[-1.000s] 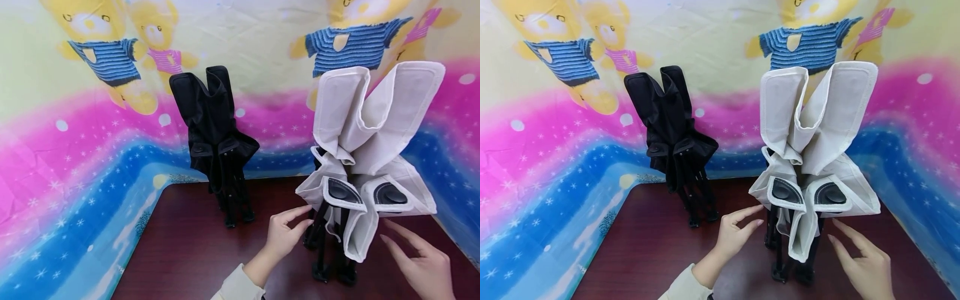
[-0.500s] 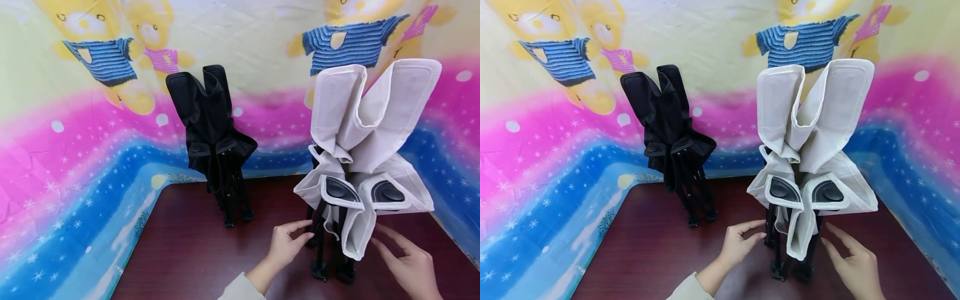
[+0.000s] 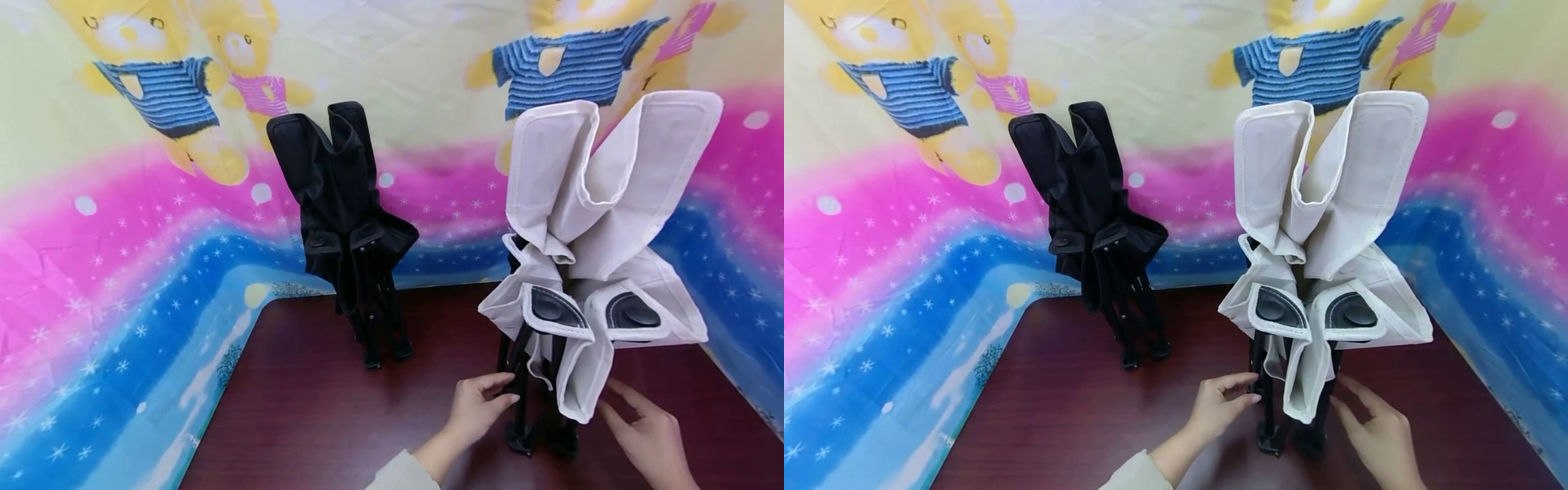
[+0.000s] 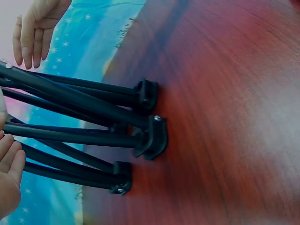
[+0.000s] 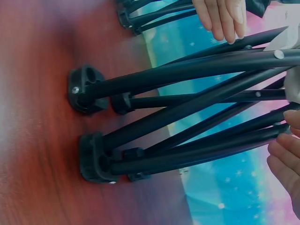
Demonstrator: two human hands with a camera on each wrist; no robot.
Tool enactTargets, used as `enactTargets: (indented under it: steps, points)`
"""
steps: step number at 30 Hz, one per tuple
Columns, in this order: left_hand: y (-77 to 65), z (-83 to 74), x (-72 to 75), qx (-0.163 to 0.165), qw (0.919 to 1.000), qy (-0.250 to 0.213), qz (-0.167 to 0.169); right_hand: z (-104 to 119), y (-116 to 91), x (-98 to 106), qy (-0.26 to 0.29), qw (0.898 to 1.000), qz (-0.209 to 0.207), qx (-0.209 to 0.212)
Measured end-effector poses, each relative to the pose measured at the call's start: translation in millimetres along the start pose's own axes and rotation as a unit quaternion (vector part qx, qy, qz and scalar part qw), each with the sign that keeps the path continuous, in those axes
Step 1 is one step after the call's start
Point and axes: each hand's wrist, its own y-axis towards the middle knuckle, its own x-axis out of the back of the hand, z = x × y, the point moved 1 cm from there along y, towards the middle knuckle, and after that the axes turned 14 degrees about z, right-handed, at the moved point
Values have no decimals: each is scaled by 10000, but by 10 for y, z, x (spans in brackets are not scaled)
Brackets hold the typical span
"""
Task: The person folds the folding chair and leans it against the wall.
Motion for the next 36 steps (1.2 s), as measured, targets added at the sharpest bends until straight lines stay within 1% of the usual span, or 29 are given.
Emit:
enactTargets:
  steps: [1, 3, 4, 5, 6, 7, 8, 10, 12, 14, 19, 21, 25, 29, 32, 36]
  points:
    - [14, 69, -25, 31, 10000, 19, -5, -195, -18, -86, -103, 9999, -33, -24]
    - [39, 205, -74, 53, 10000, 47, -9, -253, -31, -124, -151, 9998, 49, -90]
    - [51, 274, -97, 49, 10000, 72, -7, -221, -37, -118, -230, 9994, 120, -216]
    - [65, 341, -121, 47, 9999, 94, -4, -103, -39, -79, -214, 9991, 188, -301]
    - [78, 404, -144, 49, 9999, 90, -4, 80, -30, -8, -141, 9987, 318, -369]
    - [91, 458, -164, 32, 9999, 96, -5, 79, -35, -32, -246, 9983, 277, -457]
    - [94, 452, -168, 38, 10000, 57, 1, 252, -25, 30, -197, 9979, 360, -498]
    - [100, 418, -172, 75, 10000, -10, -17, 345, -22, 52, -226, 9975, 395, -534]
    - [106, 387, -176, 127, 9998, -129, -60, 504, -14, 104, -208, 9965, 567, -583]
    - [115, 386, -187, 237, 9994, -248, -99, 555, -17, 111, -323, 9954, 633, -641]
    - [140, 504, -240, 613, 9966, -496, -236, 540, -29, 76, -373, 9957, 597, -602]
    - [144, 544, -259, 703, 9956, -534, -320, 518, -31, 59, -364, 9964, 543, -548]
    - [151, 581, -291, 755, 9945, -536, -494, 471, -37, 28, -264, 9967, 592, -482]
    - [164, 596, -324, 707, 9939, -632, -559, 428, -42, -3, -108, 9961, 725, -485]
    - [174, 609, -347, 732, 9934, -674, -575, 410, -50, -24, -47, 9951, 814, -555]
    - [173, 599, -367, 895, 9921, -630, -606, 392, -56, -49, 46, 9928, 936, -747]
